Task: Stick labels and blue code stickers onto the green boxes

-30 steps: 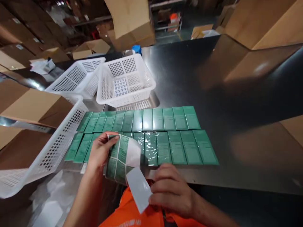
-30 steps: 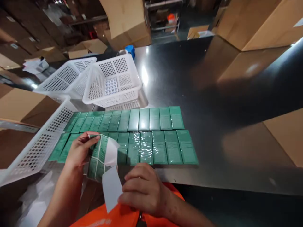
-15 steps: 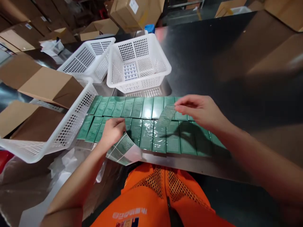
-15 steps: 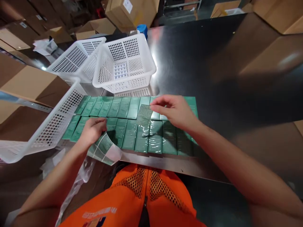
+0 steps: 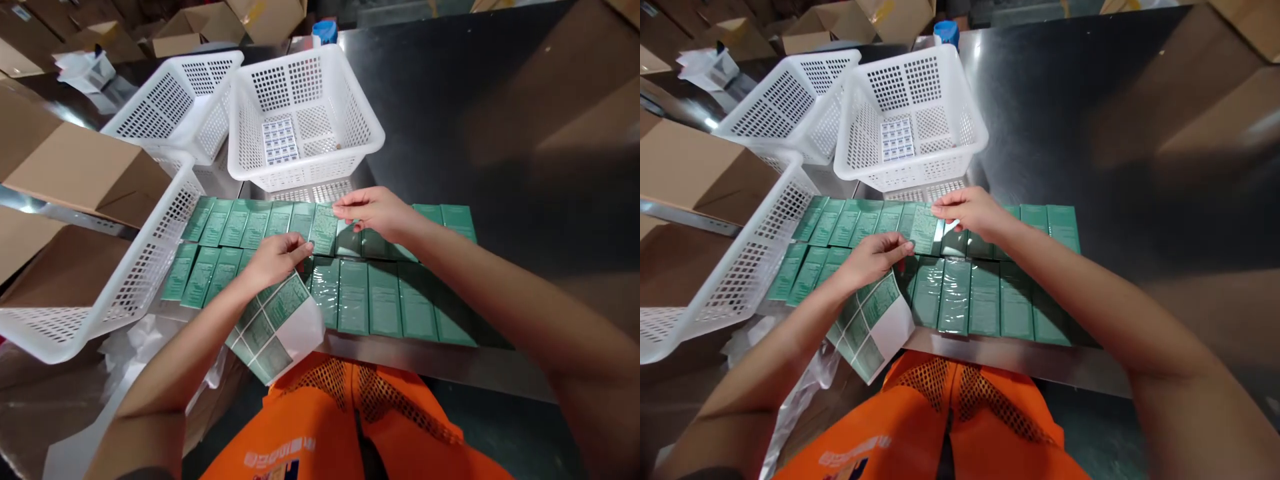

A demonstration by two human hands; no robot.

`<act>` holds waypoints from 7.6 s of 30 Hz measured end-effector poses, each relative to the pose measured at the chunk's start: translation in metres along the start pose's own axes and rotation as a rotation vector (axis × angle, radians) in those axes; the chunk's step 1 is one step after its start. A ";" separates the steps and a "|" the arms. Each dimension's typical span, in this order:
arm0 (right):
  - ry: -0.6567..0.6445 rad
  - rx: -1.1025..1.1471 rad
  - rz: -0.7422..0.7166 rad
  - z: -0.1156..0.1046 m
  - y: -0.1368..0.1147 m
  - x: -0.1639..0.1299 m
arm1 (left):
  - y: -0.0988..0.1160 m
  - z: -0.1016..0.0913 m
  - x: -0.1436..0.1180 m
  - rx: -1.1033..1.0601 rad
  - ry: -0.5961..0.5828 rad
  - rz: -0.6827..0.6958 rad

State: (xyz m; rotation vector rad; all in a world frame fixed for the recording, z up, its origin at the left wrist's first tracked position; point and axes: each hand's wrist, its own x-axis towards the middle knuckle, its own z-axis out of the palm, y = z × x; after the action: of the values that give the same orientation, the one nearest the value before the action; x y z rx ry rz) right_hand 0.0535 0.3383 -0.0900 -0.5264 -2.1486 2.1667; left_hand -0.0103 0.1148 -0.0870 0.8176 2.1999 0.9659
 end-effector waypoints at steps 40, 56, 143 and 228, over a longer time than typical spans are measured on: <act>0.272 -0.822 -0.279 0.015 0.039 0.014 | 0.023 0.016 0.010 0.719 0.059 -0.206; -0.025 -0.434 -0.394 0.064 0.009 -0.107 | 0.013 0.000 -0.054 0.304 0.832 -0.089; 0.284 -0.707 -0.231 0.059 0.052 -0.113 | 0.008 0.033 -0.081 0.618 -0.069 -0.202; 0.186 -0.115 -0.068 0.003 0.031 -0.140 | 0.024 0.059 -0.079 -0.008 -0.279 -0.057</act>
State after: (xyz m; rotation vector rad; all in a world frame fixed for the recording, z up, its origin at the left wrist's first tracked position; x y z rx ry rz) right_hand 0.1910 0.2966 -0.0917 -0.6249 -2.1662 1.8866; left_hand 0.0889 0.0956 -0.0801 0.8272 1.9676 0.7813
